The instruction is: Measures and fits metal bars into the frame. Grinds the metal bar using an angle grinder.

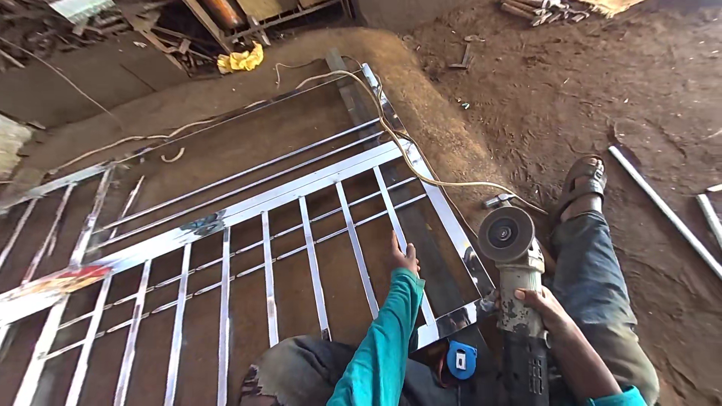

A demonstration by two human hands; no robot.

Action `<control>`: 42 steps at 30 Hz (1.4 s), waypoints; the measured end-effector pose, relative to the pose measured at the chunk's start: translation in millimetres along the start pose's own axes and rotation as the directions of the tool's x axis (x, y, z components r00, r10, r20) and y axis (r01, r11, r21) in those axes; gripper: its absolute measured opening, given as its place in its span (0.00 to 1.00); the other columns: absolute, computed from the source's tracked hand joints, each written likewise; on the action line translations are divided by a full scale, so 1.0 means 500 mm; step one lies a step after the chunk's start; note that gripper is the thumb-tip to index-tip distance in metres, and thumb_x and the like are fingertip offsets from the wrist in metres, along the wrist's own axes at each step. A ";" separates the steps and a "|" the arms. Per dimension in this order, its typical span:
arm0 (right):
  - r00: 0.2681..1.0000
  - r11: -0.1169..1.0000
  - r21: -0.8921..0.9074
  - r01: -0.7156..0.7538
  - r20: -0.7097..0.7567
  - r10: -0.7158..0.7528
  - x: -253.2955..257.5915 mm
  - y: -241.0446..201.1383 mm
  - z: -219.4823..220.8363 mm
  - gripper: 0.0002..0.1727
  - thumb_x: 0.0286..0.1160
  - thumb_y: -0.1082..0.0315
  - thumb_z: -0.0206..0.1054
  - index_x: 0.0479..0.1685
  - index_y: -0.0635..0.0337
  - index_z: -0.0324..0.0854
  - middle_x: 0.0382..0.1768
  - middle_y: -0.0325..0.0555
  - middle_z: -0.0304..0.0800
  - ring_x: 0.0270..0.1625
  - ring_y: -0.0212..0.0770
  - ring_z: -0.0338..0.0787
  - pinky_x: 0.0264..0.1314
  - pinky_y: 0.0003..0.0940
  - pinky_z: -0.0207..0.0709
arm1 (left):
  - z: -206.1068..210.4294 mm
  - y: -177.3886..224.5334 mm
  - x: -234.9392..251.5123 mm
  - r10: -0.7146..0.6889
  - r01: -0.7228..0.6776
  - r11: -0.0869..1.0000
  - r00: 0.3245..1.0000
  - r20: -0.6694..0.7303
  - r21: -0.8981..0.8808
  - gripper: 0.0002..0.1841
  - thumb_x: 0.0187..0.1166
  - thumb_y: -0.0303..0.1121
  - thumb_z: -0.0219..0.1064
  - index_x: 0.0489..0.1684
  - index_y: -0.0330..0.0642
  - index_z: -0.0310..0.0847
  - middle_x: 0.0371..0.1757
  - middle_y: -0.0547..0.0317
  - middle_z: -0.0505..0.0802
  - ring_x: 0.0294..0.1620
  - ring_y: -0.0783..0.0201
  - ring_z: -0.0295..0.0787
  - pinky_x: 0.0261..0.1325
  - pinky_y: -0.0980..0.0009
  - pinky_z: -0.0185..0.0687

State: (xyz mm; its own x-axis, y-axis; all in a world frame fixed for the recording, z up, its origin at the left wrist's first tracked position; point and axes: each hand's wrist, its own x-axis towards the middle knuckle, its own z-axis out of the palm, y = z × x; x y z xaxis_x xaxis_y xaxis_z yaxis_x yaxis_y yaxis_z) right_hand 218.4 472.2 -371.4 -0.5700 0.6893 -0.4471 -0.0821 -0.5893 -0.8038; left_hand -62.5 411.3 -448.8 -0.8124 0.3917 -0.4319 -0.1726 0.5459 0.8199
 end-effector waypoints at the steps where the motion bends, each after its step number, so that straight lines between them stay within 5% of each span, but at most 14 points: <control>1: 1.000 1.000 -0.011 -0.008 -0.008 0.008 -0.001 -0.005 0.004 0.35 0.47 0.48 0.86 0.51 0.62 0.79 0.33 0.49 0.94 0.33 0.41 0.96 0.39 0.35 0.92 | 0.004 0.003 0.002 0.002 -0.002 1.000 1.000 0.002 -0.008 0.38 0.90 0.33 0.61 0.98 0.57 0.43 0.51 0.32 0.87 0.22 0.51 0.83 0.27 0.55 0.84; 7: 0.998 0.999 -0.020 -0.033 -0.051 0.032 -0.014 -0.024 0.021 0.28 0.50 0.52 0.81 0.49 0.58 0.82 0.30 0.47 0.94 0.30 0.37 0.94 0.34 0.32 0.91 | 0.021 -0.007 0.018 0.026 -0.025 0.999 0.999 -0.025 0.040 0.39 0.89 0.34 0.62 0.97 0.59 0.43 0.51 0.33 0.88 0.22 0.53 0.85 0.28 0.56 0.87; 13: 0.998 0.999 -0.007 -0.051 -0.034 0.051 -0.008 -0.021 0.016 0.28 0.53 0.53 0.79 0.52 0.59 0.79 0.33 0.49 0.94 0.33 0.39 0.95 0.36 0.35 0.92 | 0.029 -0.004 0.020 0.065 -0.064 0.998 0.997 -0.035 0.023 0.38 0.89 0.33 0.61 0.97 0.57 0.43 0.66 0.32 0.83 0.28 0.51 0.87 0.30 0.54 0.88; 16: 0.997 0.997 0.025 -0.069 -0.027 0.069 -0.002 -0.018 0.014 0.34 0.49 0.52 0.83 0.55 0.61 0.79 0.35 0.53 0.94 0.34 0.43 0.96 0.37 0.38 0.93 | 0.032 -0.006 0.025 0.064 -0.064 0.998 0.997 -0.036 0.015 0.38 0.89 0.33 0.61 0.97 0.58 0.43 0.65 0.32 0.84 0.27 0.51 0.86 0.29 0.54 0.87; 24: 0.998 0.998 0.040 -0.047 -0.028 0.048 -0.010 -0.024 0.024 0.26 0.54 0.56 0.80 0.50 0.59 0.80 0.33 0.51 0.94 0.32 0.39 0.96 0.36 0.34 0.92 | 0.033 -0.002 0.027 0.068 -0.068 0.998 0.997 -0.020 -0.006 0.38 0.90 0.34 0.59 0.98 0.59 0.40 0.63 0.34 0.83 0.22 0.56 0.82 0.25 0.58 0.84; 34: 0.998 0.999 -0.014 -0.048 -0.029 0.047 -0.006 -0.019 0.015 0.37 0.46 0.47 0.87 0.55 0.60 0.81 0.36 0.51 0.94 0.34 0.41 0.95 0.39 0.37 0.92 | 0.028 0.015 0.038 0.026 -0.027 0.997 1.000 0.005 0.079 0.39 0.91 0.35 0.58 0.98 0.60 0.37 0.65 0.32 0.84 0.22 0.52 0.84 0.27 0.54 0.86; 42: 0.996 0.996 -0.012 -0.084 -0.040 0.083 -0.004 -0.020 0.024 0.35 0.48 0.48 0.86 0.54 0.58 0.82 0.35 0.51 0.93 0.34 0.41 0.95 0.37 0.37 0.92 | 0.024 0.003 0.043 0.065 -0.061 0.991 0.998 0.023 -0.120 0.40 0.89 0.31 0.60 0.98 0.59 0.39 0.56 0.39 0.84 0.12 0.63 0.75 0.16 0.64 0.80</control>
State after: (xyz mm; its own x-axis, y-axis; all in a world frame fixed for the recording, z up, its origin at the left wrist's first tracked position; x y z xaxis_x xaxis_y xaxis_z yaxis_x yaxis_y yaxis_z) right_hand 210.3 471.6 -357.9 -0.5420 0.6539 -0.5279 -0.0243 -0.6401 -0.7679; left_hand -73.6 429.5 -461.6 -0.8088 0.4432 -0.3867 -0.1879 0.4283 0.8839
